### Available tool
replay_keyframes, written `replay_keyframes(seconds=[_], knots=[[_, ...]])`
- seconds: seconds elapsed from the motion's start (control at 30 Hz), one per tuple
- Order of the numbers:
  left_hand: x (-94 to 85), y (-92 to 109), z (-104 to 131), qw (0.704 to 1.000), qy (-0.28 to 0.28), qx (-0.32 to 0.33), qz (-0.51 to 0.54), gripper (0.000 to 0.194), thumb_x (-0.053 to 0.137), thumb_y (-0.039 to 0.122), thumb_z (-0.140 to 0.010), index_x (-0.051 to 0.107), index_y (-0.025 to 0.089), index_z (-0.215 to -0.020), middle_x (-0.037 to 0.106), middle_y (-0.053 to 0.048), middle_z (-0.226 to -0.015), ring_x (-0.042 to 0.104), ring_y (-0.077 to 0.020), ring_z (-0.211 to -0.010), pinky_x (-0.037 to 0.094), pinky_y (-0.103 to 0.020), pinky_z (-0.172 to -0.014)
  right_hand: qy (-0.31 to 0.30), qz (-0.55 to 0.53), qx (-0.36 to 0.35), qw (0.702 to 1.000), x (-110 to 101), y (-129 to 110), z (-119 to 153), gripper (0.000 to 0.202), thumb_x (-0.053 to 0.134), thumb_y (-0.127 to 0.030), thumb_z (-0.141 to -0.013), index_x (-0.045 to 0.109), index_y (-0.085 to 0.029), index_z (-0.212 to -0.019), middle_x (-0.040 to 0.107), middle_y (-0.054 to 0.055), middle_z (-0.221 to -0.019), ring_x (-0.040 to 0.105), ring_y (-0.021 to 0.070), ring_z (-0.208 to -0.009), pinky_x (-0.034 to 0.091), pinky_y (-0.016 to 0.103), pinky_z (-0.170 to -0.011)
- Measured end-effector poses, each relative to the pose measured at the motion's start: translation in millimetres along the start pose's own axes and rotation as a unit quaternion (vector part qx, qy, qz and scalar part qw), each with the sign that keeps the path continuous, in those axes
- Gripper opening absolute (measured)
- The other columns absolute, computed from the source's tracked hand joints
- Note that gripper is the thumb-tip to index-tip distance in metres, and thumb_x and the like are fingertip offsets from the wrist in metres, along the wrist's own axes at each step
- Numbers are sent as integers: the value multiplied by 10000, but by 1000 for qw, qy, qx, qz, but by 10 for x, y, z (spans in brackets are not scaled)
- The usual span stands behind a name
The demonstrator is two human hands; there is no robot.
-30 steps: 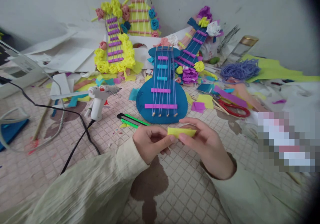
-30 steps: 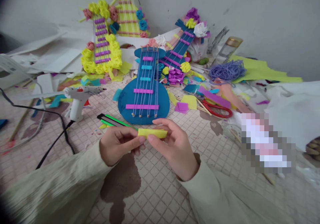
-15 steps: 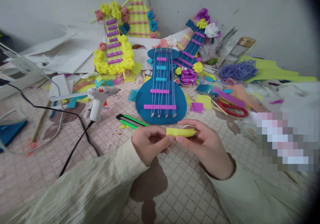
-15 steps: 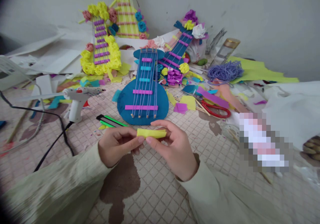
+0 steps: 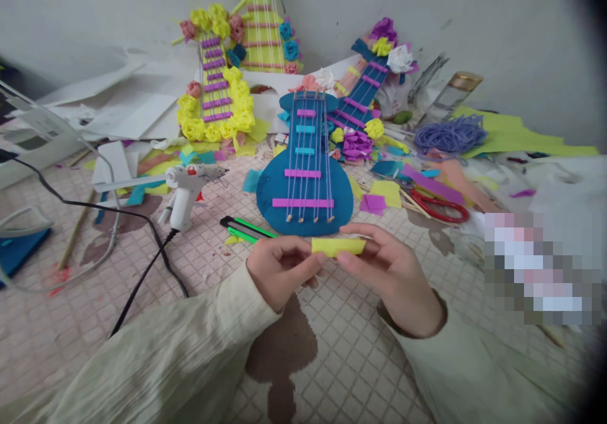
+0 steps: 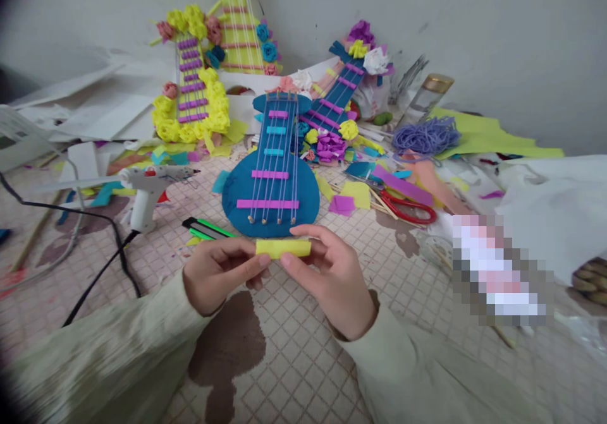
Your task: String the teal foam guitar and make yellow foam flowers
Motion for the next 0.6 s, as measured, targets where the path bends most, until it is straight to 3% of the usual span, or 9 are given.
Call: replay_keyframes(seconds=[0.23, 0.6], knots=[[-34, 19, -22, 999, 14, 52, -3, 153, 644, 249, -644, 591, 125, -571, 580, 24, -463, 513, -50, -370, 444, -131, -371, 23, 33, -11, 999, -54, -32, -19, 311, 672, -280, -668, 557, -194, -945, 674, 18, -742, 615, 136, -658, 501, 272, -617], [-53, 41, -12, 997, 26, 62, -44, 162, 633, 267, -661, 583, 132, -586, 565, 23, -448, 520, -67, -376, 448, -154, -381, 56, 32, -44, 997, -105, -74, -5, 296, 644, -281, -703, 552, -197, -970, 635, -7, -706, 580, 114, -641, 479, 240, -589]])
Point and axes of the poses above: each hand's wrist, its own z-axis away from the middle knuckle, its own x-axis out of the palm, y = z × x, the point moved 6 cm from there along -z, towards the middle knuckle
